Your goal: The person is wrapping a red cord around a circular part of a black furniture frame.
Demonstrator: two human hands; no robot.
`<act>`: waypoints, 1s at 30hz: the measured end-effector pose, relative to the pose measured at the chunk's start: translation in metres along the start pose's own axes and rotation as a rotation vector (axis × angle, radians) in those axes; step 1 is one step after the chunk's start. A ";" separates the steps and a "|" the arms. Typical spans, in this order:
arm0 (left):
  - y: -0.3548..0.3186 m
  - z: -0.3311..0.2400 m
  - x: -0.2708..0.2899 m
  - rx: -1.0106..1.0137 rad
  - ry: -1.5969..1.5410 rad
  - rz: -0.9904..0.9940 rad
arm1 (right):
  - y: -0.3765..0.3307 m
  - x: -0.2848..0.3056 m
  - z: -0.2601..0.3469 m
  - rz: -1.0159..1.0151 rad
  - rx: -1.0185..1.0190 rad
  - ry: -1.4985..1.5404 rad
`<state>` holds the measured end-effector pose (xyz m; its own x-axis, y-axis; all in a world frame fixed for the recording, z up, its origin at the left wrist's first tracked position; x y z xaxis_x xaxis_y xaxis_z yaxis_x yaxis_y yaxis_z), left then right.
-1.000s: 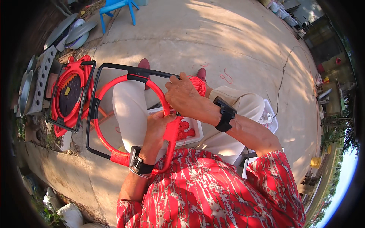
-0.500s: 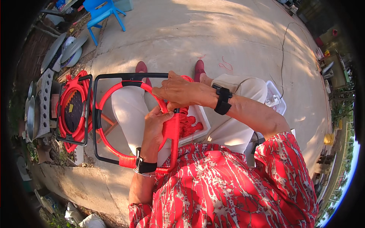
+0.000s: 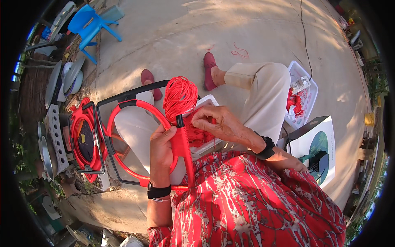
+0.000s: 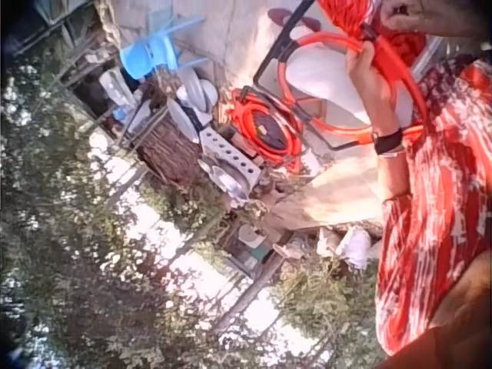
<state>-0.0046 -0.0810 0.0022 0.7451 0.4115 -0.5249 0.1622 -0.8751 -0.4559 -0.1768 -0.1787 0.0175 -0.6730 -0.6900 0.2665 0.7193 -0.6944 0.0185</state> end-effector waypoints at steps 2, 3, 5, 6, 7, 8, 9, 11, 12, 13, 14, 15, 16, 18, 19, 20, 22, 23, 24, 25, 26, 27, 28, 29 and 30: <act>-0.004 -0.002 -0.002 -0.011 0.004 -0.014 | 0.009 -0.003 0.016 -0.193 0.155 0.095; -0.004 -0.003 -0.003 -0.026 0.009 -0.008 | 0.014 -0.002 0.015 -0.096 0.088 0.156; -0.006 -0.006 -0.006 -0.038 0.019 -0.002 | 0.018 -0.009 0.011 -0.065 0.077 0.212; -0.009 -0.007 -0.009 -0.048 0.013 -0.005 | 0.020 -0.013 0.009 -0.020 0.070 0.264; -0.011 -0.008 -0.012 -0.058 0.005 -0.008 | 0.021 -0.017 0.004 -0.021 0.073 0.271; -0.011 -0.008 -0.012 -0.059 0.010 -0.010 | 0.021 -0.022 -0.001 -0.007 0.131 0.305; -0.013 -0.007 -0.012 -0.070 0.006 -0.008 | 0.021 -0.024 0.001 0.007 0.187 0.337; -0.015 -0.005 -0.010 -0.080 0.000 -0.005 | 0.021 -0.023 0.001 0.089 0.105 0.400; -0.015 -0.005 -0.008 -0.072 0.010 -0.006 | 0.023 -0.024 0.002 0.174 0.025 0.460; -0.015 -0.006 -0.007 -0.065 0.019 -0.006 | 0.023 -0.022 0.000 0.174 0.027 0.460; -0.014 -0.005 -0.010 -0.067 0.019 -0.004 | 0.022 -0.020 -0.003 0.190 -0.004 0.323; -0.013 -0.004 -0.014 -0.084 0.029 -0.038 | 0.021 -0.018 -0.007 0.205 -0.035 0.185; -0.013 -0.004 -0.016 -0.101 0.039 -0.071 | 0.017 -0.014 -0.011 0.205 -0.034 0.181; -0.012 -0.001 -0.008 -0.098 0.042 -0.054 | 0.009 -0.002 -0.010 0.049 0.220 -0.340; -0.012 0.001 -0.005 -0.092 0.048 -0.039 | 0.003 0.001 -0.010 0.052 0.219 -0.344; -0.012 0.002 -0.004 -0.092 0.043 -0.038 | -0.003 0.003 -0.009 0.016 0.229 -0.364; -0.012 0.002 -0.001 -0.095 0.034 -0.080 | -0.009 0.013 -0.001 -0.014 0.241 -0.387; -0.011 0.004 0.001 -0.099 0.029 -0.085 | -0.009 0.023 0.008 -0.067 0.190 -0.339; -0.010 0.005 0.001 -0.098 0.026 -0.066 | -0.010 0.032 0.015 -0.124 0.136 -0.293; -0.009 0.005 0.001 -0.099 0.024 -0.048 | -0.011 0.038 0.019 -0.122 0.136 -0.295; -0.010 0.004 0.001 -0.100 0.022 -0.049 | -0.011 0.042 0.020 -0.097 0.056 -0.217; -0.010 0.004 -0.001 -0.095 0.021 -0.044 | -0.013 0.044 0.019 -0.077 -0.028 -0.140; -0.010 0.004 -0.003 -0.091 0.020 -0.040 | -0.012 0.044 0.019 -0.079 -0.030 -0.142; -0.010 0.003 -0.005 -0.089 0.019 -0.038 | -0.010 0.042 0.023 -0.092 0.055 0.000; -0.010 0.001 -0.006 -0.084 0.030 -0.039 | -0.007 0.039 0.027 -0.104 0.141 0.142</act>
<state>-0.0116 -0.0744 0.0089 0.7559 0.4393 -0.4855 0.2441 -0.8772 -0.4135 -0.2029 -0.1950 0.0539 -0.7550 -0.6450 0.1179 0.6551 -0.7346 0.1765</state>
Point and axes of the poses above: each hand's wrist, its own y-axis towards the middle knuckle, its own x-axis out of the back of the hand, z = x × y, the point moved 3 cm from there along y, towards the middle knuckle, and after that the axes turned 3 degrees about y, right-handed, at the moved point
